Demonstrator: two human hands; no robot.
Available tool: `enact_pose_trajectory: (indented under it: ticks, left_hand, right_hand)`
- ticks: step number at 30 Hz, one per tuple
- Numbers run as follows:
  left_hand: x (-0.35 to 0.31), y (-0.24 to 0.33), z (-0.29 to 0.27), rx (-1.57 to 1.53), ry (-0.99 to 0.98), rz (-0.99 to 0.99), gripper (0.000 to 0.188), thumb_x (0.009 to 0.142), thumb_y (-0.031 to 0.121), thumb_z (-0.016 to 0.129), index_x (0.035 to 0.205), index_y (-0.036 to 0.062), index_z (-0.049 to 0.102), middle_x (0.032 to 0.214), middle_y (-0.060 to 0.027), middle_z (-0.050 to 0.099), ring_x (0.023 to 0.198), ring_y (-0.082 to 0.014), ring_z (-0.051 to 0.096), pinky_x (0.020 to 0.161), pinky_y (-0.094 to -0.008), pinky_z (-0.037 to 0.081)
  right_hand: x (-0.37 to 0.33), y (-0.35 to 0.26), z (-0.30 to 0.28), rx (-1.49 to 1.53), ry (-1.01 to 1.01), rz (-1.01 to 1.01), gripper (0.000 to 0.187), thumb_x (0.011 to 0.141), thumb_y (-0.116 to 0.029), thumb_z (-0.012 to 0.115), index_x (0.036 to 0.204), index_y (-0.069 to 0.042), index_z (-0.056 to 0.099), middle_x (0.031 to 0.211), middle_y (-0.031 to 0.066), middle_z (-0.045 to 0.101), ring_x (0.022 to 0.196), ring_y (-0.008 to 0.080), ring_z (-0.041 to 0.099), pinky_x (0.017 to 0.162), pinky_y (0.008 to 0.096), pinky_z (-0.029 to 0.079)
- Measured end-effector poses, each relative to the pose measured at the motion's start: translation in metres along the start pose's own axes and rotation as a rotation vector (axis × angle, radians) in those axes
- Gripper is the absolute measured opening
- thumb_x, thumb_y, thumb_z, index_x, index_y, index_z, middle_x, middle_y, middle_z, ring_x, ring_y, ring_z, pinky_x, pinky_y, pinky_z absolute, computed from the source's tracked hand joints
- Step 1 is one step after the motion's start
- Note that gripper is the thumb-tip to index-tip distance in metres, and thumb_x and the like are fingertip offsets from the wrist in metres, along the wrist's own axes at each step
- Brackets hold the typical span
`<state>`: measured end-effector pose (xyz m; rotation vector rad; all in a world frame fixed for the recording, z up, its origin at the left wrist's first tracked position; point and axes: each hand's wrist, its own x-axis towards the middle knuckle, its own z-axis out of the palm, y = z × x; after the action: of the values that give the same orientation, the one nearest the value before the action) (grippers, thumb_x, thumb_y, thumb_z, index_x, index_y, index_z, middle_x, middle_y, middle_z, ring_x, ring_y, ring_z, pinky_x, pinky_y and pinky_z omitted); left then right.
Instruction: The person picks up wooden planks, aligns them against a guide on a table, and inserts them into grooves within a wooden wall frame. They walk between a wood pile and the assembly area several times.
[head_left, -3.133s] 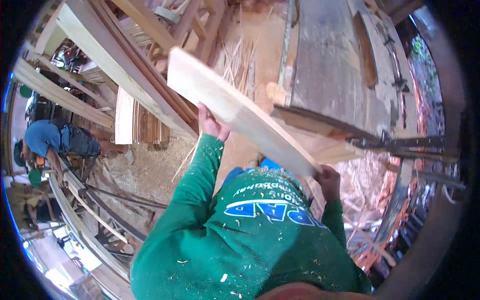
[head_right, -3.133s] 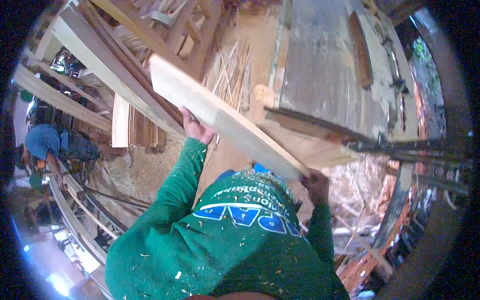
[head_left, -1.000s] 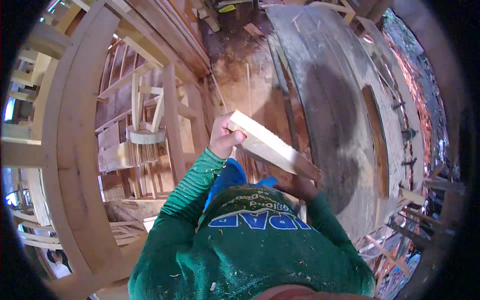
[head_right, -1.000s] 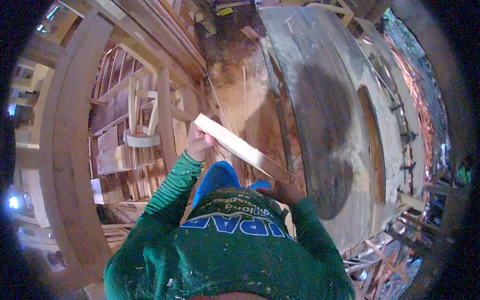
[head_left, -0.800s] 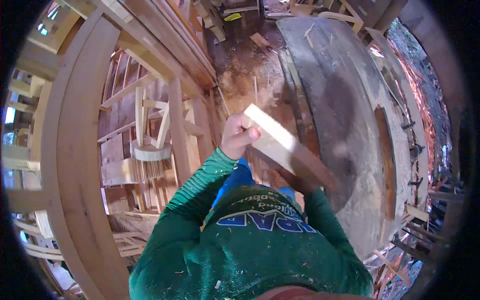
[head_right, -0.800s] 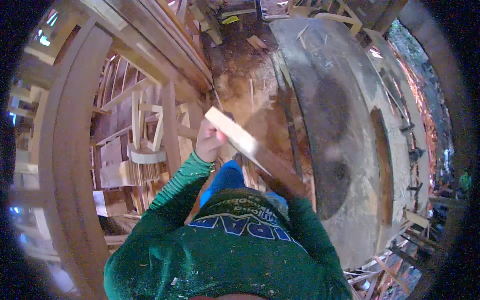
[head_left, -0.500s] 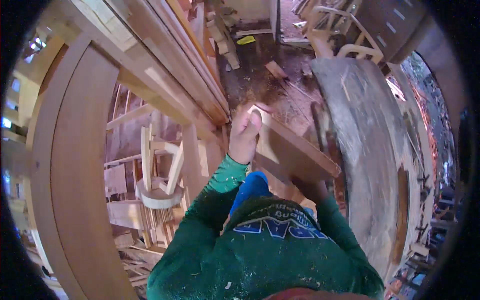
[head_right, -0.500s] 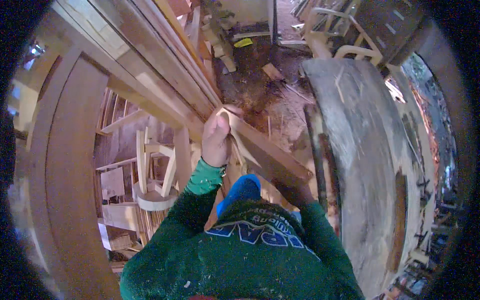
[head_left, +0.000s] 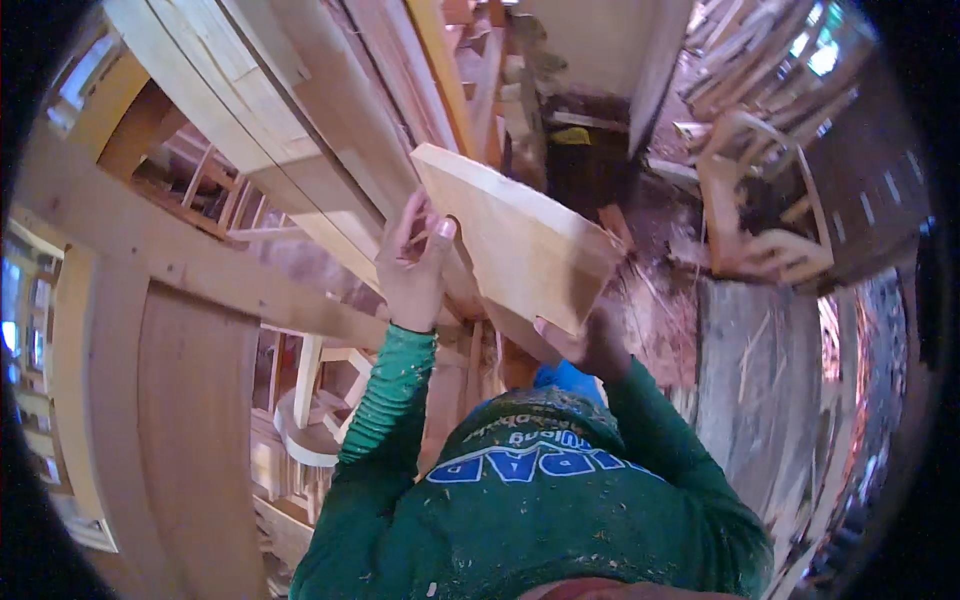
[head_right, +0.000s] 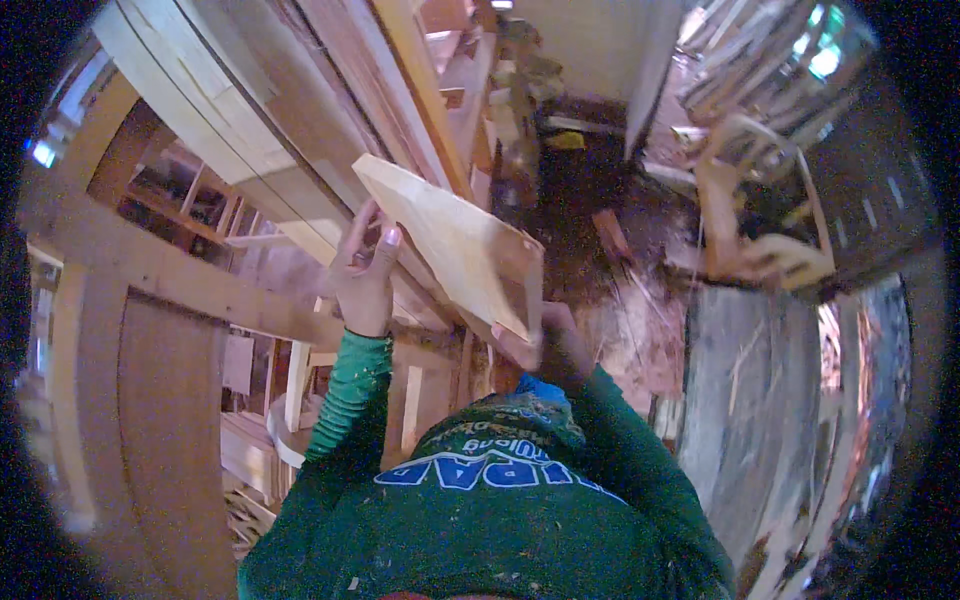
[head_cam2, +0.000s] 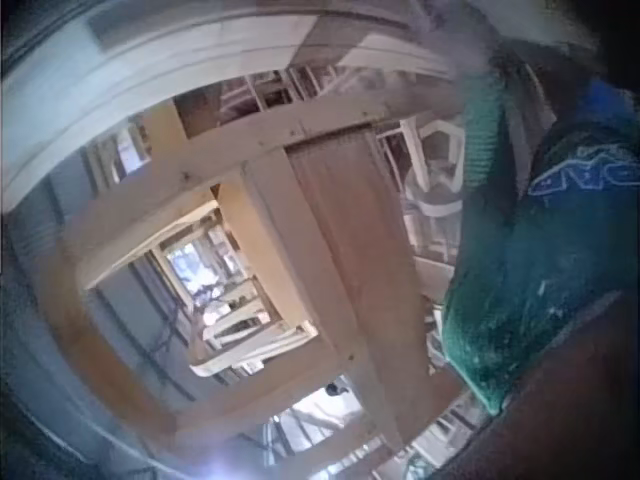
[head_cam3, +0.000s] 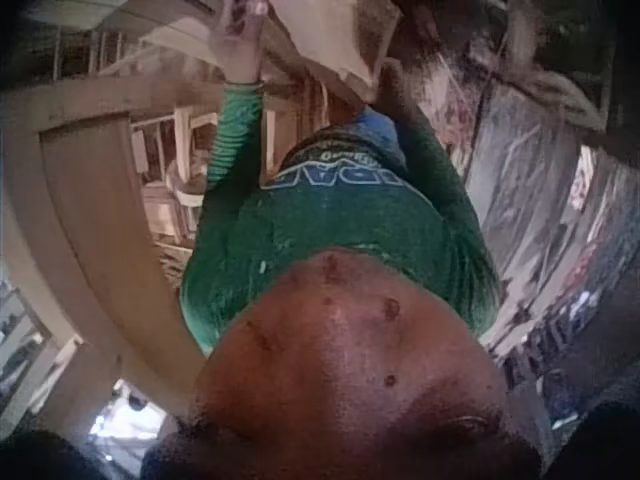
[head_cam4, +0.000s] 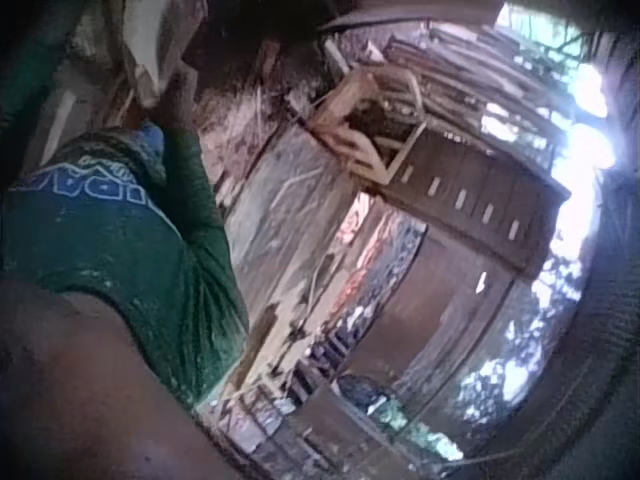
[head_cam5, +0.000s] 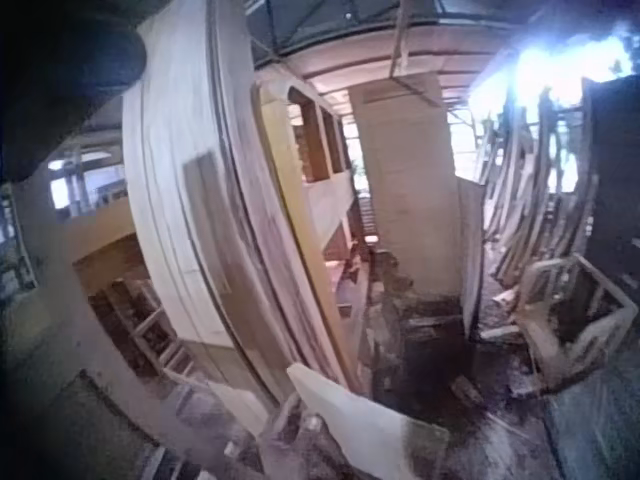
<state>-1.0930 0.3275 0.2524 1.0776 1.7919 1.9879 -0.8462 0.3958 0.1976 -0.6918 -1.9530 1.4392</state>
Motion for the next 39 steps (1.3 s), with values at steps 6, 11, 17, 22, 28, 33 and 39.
enact_pose_trajectory:
  ticks: [6,11,17,22,28,33,39]
  left_hand:
    - [0.099,-0.037,-0.001,0.223,0.368,0.028,0.050,0.087,0.019,0.085,0.126,0.0032,0.058,0.118,-0.0053,0.061,0.106,-0.0134,0.058,0.082,-0.0282,0.054]
    - [0.165,-0.042,0.016,0.264,0.511,0.038,0.041,0.082,0.018,0.089,0.106,0.0042,0.058,0.105,-0.0030,0.060,0.091,-0.0114,0.059,0.074,-0.0246,0.051]
    - [0.186,-0.061,0.010,0.229,0.578,0.043,0.042,0.076,0.023,0.094,0.090,0.0047,0.059,0.090,-0.0002,0.058,0.079,-0.0091,0.055,0.070,-0.0247,0.047]
    - [0.195,-0.063,0.004,0.477,0.644,0.008,0.050,0.070,0.036,0.096,0.081,0.0059,0.057,0.084,0.0010,0.056,0.074,-0.0101,0.050,0.067,-0.0260,0.043]
    - [0.195,-0.060,0.005,0.445,0.657,-0.045,0.052,0.070,0.033,0.097,0.077,0.0087,0.052,0.084,0.0016,0.055,0.079,-0.0106,0.050,0.071,-0.0254,0.042]
    - [0.199,-0.063,0.006,0.291,0.655,0.015,0.053,0.069,0.033,0.098,0.079,0.0092,0.051,0.086,0.0018,0.056,0.080,-0.0098,0.051,0.069,-0.0245,0.042]
    - [0.197,-0.061,0.005,0.223,0.671,-0.141,0.054,0.068,0.032,0.098,0.079,0.0092,0.051,0.078,0.0036,0.058,0.072,-0.0083,0.052,0.064,-0.0232,0.043]
  right_hand:
    - [0.164,0.049,-0.018,-0.067,-0.260,-0.180,0.033,0.085,-0.020,0.076,0.111,-0.001,0.074,0.097,0.0234,0.075,0.089,0.0358,0.076,0.077,0.0392,0.059]
    - [0.271,0.092,-0.033,-0.105,-0.411,-0.320,0.025,0.084,-0.021,0.076,0.102,-0.003,0.075,0.092,0.0209,0.076,0.086,0.0339,0.077,0.073,0.0390,0.059]
    - [0.310,0.102,-0.046,-0.096,-0.569,-0.355,0.027,0.086,-0.017,0.073,0.108,-0.001,0.072,0.091,0.0160,0.075,0.082,0.0298,0.076,0.072,0.0374,0.059]
    - [0.342,0.093,-0.045,0.056,-0.657,-0.342,0.034,0.085,-0.010,0.074,0.117,0.001,0.070,0.102,0.0115,0.075,0.087,0.0220,0.075,0.076,0.0329,0.059]
    - [0.353,0.087,-0.045,0.048,-0.762,-0.266,0.041,0.086,-0.004,0.072,0.126,0.000,0.069,0.111,0.0103,0.076,0.094,0.0245,0.075,0.085,0.0325,0.060]
    - [0.352,0.090,-0.039,0.589,-0.806,0.459,0.060,0.083,-0.012,0.081,0.139,-0.002,0.062,0.112,0.0138,0.076,0.097,0.0272,0.076,0.089,0.0355,0.059]
    - [0.375,0.086,-0.062,-0.082,-0.943,-0.255,0.074,0.077,-0.020,0.086,0.144,-0.005,0.059,0.101,0.0213,0.075,0.086,0.0337,0.077,0.081,0.0403,0.060]
